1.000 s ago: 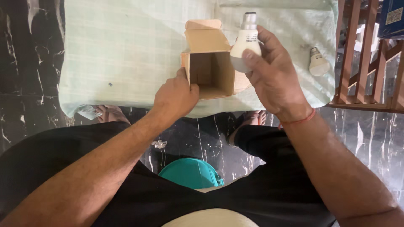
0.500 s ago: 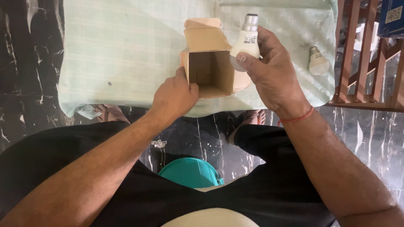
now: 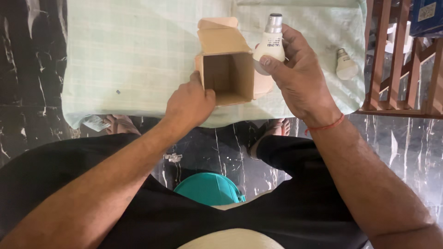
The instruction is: The person sits on the floor and places books, a small bulb package, and boxed LED bulbs into a large cardboard box, then closes the box flaps and stacks it with other boxes on a wooden rack. They later reopen the box and take the books back out, stacking them beside the box.
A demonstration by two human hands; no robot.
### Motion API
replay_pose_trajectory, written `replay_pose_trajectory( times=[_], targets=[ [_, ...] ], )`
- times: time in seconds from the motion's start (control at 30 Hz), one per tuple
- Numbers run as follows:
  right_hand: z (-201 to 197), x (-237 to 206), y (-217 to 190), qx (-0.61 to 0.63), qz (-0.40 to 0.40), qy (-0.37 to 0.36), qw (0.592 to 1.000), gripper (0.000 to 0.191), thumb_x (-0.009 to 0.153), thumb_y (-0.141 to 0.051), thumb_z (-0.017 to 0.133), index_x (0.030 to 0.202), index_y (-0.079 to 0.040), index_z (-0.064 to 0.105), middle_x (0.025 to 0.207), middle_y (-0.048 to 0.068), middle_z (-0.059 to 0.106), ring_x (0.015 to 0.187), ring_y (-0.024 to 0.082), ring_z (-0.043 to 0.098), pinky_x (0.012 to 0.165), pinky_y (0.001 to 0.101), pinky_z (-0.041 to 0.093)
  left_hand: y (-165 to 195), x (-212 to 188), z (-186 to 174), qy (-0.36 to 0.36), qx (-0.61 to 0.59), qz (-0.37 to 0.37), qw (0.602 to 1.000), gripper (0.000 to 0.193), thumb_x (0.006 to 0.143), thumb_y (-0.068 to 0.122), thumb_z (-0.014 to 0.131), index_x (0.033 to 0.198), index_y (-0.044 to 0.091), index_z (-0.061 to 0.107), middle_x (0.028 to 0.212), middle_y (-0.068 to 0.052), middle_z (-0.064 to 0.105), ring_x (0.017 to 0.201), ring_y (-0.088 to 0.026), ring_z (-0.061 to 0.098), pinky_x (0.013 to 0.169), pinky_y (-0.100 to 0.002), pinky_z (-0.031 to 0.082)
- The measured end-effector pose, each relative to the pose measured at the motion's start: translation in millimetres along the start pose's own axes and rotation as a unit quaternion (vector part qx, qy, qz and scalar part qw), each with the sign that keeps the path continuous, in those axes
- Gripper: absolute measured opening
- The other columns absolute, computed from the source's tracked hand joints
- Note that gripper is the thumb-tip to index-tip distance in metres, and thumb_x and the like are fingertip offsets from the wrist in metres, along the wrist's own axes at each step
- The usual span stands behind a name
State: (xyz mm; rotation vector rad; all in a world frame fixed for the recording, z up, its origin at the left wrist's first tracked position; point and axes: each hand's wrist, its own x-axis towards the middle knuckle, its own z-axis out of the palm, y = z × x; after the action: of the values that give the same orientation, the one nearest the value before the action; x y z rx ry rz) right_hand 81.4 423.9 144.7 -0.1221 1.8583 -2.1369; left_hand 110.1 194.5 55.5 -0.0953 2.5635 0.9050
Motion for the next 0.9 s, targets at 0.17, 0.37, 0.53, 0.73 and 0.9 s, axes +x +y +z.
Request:
replay_pose_trajectory(
  times=[0.17,0.37,0.53,0.73,0.9],
  targets=[
    [-5.3,-6.2,0.2,0.0,0.007,0.003,1.0,0.06,0.105,-0.009,0.064,0.157,0.002,0.035,0.14,0.013,0.059,0.127,0.017,0.06,0.111,0.033,0.052,-1.3,-0.9,-0.2,0.0,-0.002,-0.004,1.0,0.059,0.091,0.028,0.051,0.137,-0.009,0.044,0.099,-0.034,0.069,0.092,-0.051,0.068,0.085,-0.058,0.054],
    [-40.6,-9.1,10.0,-0.08,0.034,0.094,0.992,0.059,0.109,-0.024,0.06,0.157,-0.002,0.035,0.126,0.012,0.059,0.114,0.02,0.066,0.098,0.0358,0.061,2.8,-7.1,-3.9,0.005,-0.019,0.02,1.0,0.058,0.092,0.027,0.051,0.137,-0.009,0.044,0.1,-0.034,0.069,0.093,-0.052,0.067,0.086,-0.059,0.053],
    [-85.5,-16.5,32.5,-0.313,0.004,0.139,0.94,0.059,0.109,-0.026,0.066,0.156,-0.007,0.036,0.132,0.021,0.061,0.113,0.023,0.066,0.088,0.0366,0.062,9.2,-17.0,-6.8,0.004,-0.022,0.018,1.0,0.064,0.092,0.027,0.05,0.143,-0.009,0.039,0.101,-0.034,0.069,0.095,-0.051,0.067,0.087,-0.058,0.053],
    [-132.1,-37.0,98.4,-0.393,0.135,0.248,0.875,0.048,0.098,-0.024,0.067,0.139,-0.012,0.044,0.122,0.02,0.063,0.095,0.024,0.069,0.072,0.0375,0.062,17.5,-18.2,-5.8,-0.004,-0.048,0.027,0.998,0.058,0.09,0.024,0.049,0.139,-0.006,0.043,0.1,-0.033,0.069,0.093,-0.052,0.067,0.085,-0.059,0.053],
    [-194.3,-55.2,140.7,-0.518,0.088,0.324,0.787,0.024,0.105,-0.023,0.069,0.123,-0.007,0.063,0.115,0.021,0.071,0.093,0.031,0.069,0.082,0.0427,0.054,20.3,-14.5,-4.3,-0.005,-0.037,0.042,0.998,0.056,0.089,0.024,0.049,0.137,-0.005,0.045,0.098,-0.033,0.069,0.092,-0.053,0.067,0.086,-0.059,0.052]
  ],
)
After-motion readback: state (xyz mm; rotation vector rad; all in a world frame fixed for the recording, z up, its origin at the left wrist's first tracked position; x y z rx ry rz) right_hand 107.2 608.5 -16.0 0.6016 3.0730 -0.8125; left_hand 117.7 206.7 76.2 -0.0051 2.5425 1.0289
